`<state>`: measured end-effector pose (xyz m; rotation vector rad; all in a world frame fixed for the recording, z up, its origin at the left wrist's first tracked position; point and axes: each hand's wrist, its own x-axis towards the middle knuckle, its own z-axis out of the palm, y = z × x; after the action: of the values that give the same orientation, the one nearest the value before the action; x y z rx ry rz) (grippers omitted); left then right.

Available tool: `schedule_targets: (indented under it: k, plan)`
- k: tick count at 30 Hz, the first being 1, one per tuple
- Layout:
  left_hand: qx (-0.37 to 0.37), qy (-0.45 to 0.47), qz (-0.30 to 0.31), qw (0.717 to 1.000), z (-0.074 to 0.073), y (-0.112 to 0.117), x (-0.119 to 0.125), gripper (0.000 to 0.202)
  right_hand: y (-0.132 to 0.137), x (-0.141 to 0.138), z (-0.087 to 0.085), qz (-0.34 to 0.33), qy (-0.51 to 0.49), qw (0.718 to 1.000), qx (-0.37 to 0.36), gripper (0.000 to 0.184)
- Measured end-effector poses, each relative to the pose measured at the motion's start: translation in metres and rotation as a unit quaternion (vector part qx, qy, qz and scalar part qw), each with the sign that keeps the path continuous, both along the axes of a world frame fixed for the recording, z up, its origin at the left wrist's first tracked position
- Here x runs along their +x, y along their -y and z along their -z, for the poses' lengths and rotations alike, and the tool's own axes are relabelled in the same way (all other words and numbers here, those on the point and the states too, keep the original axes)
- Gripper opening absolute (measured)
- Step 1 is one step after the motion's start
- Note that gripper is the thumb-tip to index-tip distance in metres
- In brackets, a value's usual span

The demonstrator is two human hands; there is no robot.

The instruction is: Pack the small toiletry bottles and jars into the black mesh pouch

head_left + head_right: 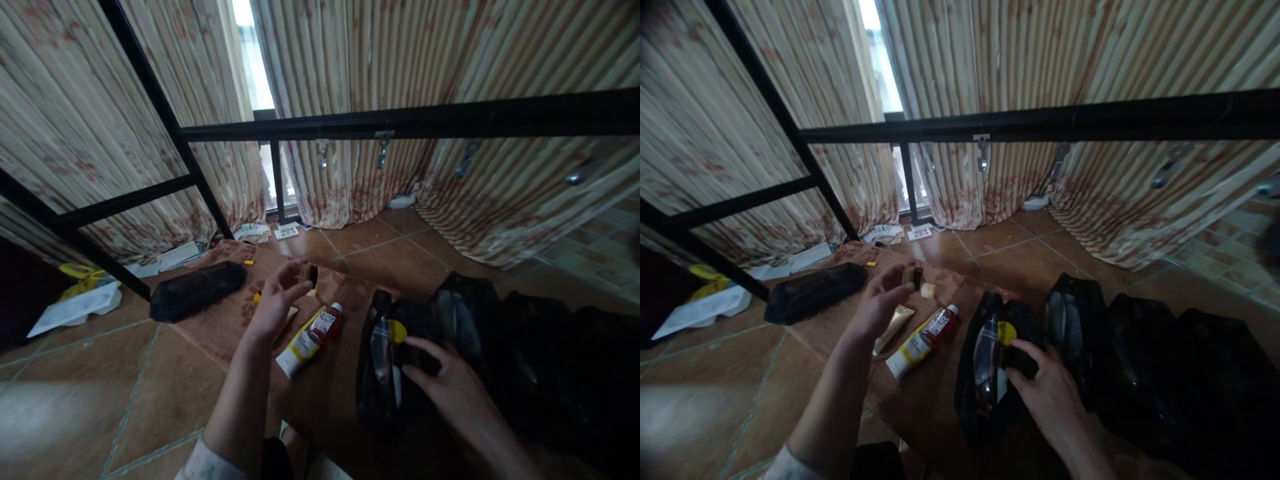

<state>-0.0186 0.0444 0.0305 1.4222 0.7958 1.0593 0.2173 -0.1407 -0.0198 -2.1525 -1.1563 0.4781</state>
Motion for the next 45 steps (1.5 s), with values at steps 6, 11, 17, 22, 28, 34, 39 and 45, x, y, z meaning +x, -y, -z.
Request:
schedule_targets:
  k: [6, 11, 17, 22, 28, 34, 39, 45]
  plan:
    - [-0.178, 0.238, 0.144, 0.944, 0.002, 0.07, 0.028, 0.049, 0.003, -0.008, -0.005, 0.004, -0.073, 0.997, 0.01, 0.051]
    - [-0.237, 0.317, 0.229, 0.889, 0.004, 0.083, 0.05, 0.047, 0.006, -0.005, -0.001, -0.009, -0.089, 0.995, 0.031, 0.053]
    - [-0.321, 0.32, 0.271, 0.849, 0.012, 0.095, 0.065, 0.043, 0.006, 0.001, 0.004, -0.02, -0.116, 0.992, 0.036, 0.055]
    - [-0.365, 0.333, 0.264, 0.828, 0.011, 0.092, 0.066, 0.043, 0.006, -0.001, 0.0, -0.018, -0.109, 0.994, 0.02, 0.056]
    - [-0.345, 0.375, 0.298, 0.807, 0.016, 0.085, 0.06, 0.042, 0.005, -0.002, -0.003, -0.015, -0.098, 0.995, 0.019, 0.058]
    - [-0.319, 0.386, 0.295, 0.814, 0.015, 0.083, 0.056, 0.043, 0.003, 0.001, 0.003, -0.018, -0.081, 0.997, -0.001, 0.059]
    - [-0.238, 0.365, 0.278, 0.856, 0.009, 0.082, 0.049, 0.051, 0.004, 0.001, 0.004, -0.025, -0.088, 0.996, -0.007, 0.06]
    - [-0.184, 0.338, 0.276, 0.881, 0.013, 0.08, 0.049, 0.051, 0.004, 0.0, 0.003, -0.016, -0.07, 0.997, -0.015, 0.06]
